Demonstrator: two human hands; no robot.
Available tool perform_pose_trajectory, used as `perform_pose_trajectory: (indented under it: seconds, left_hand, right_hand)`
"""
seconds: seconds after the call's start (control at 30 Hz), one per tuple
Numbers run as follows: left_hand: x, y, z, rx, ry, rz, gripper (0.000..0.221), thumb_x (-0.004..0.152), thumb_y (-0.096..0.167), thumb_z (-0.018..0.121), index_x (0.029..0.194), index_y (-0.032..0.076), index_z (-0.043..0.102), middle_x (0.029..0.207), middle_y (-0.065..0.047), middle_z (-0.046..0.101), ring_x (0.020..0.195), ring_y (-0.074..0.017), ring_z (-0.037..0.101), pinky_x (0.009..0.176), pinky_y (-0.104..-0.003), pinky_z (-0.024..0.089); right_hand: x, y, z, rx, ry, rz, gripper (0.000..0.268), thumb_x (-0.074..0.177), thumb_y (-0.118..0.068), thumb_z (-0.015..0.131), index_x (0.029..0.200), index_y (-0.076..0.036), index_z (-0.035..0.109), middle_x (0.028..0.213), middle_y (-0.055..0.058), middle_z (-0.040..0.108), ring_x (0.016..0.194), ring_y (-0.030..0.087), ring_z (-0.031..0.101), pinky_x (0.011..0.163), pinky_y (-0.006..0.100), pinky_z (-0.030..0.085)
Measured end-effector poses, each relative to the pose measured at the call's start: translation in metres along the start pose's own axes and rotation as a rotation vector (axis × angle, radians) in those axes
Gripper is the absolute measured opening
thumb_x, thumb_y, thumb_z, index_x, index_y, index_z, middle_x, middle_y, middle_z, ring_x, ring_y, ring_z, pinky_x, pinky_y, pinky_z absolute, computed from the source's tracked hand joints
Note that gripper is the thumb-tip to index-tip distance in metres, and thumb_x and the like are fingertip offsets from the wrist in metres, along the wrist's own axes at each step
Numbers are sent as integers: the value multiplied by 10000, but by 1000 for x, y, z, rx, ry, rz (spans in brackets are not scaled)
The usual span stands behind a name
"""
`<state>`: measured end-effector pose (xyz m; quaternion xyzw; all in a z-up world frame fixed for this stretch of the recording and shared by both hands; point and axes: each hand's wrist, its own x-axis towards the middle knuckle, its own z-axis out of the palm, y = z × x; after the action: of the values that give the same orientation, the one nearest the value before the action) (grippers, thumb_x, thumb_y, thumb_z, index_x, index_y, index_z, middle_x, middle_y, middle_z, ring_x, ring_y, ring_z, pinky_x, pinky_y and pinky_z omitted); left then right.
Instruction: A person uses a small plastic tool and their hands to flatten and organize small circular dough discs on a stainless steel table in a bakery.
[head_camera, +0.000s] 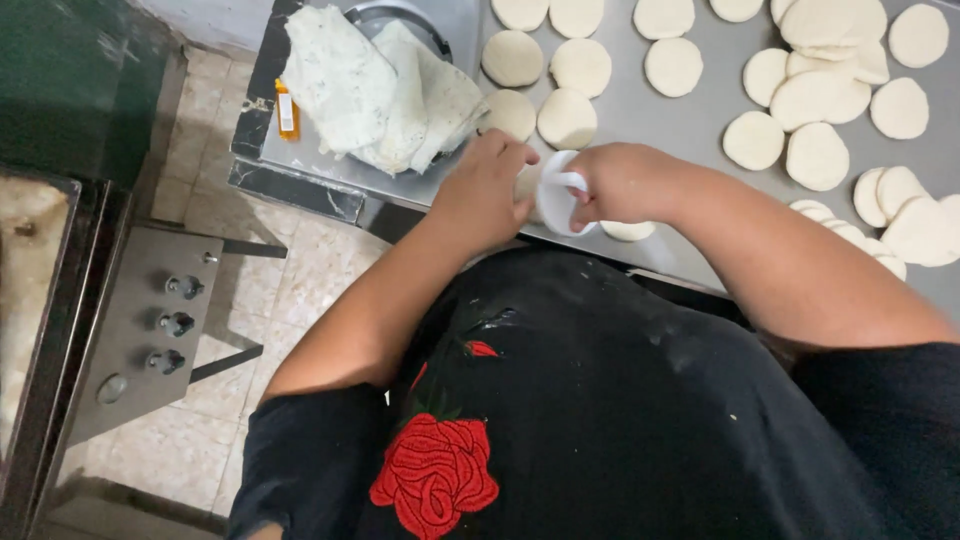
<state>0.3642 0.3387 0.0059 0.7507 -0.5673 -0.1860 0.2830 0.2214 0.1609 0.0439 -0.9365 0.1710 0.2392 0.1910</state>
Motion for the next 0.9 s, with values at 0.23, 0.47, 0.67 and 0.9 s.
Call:
perform_pose_trajectory:
  seconds: [0.23, 0.47, 0.67, 0.9]
  left_hand:
    - [9, -13, 15, 8, -136, -128, 548, 760, 346, 887, 1134, 53, 613, 1165, -140, 475, 1210, -420, 527, 920, -567, 567]
    - [49, -54, 83, -102, -218, -181, 312, 769, 196, 839, 973, 54, 650, 977, -136, 633, 959, -404, 738, 740, -567, 621]
    - [42, -28, 21, -115, -222, -168, 91, 841, 89, 675, 860, 7, 711, 840, -169, 710, 866, -411, 765, 684, -550, 632]
    - [47, -33, 51, -99, -228, -256, 200, 899, 55, 568, 840, 24, 757, 831, -150, 739, 871, -389, 767, 689, -577, 610]
  right_hand:
    - [67, -21, 20, -394, -174, -37, 385, 676, -484, 916, 816, -170, 740, 703, 59, 710, 779, 328, 759, 667, 480, 585]
    - [91, -17, 28, -437, -300, 13, 340, 660, -498, 881, 724, -176, 795, 657, 63, 733, 766, 321, 767, 669, 485, 604]
    - [88, -33, 15, -390, -306, 41, 281, 687, -380, 879, 740, -115, 803, 692, 110, 749, 804, 351, 768, 728, 494, 616]
    - [74, -33, 20, -538, -316, -131, 390, 713, -402, 878, 831, -43, 784, 764, 144, 738, 844, 379, 750, 736, 519, 609]
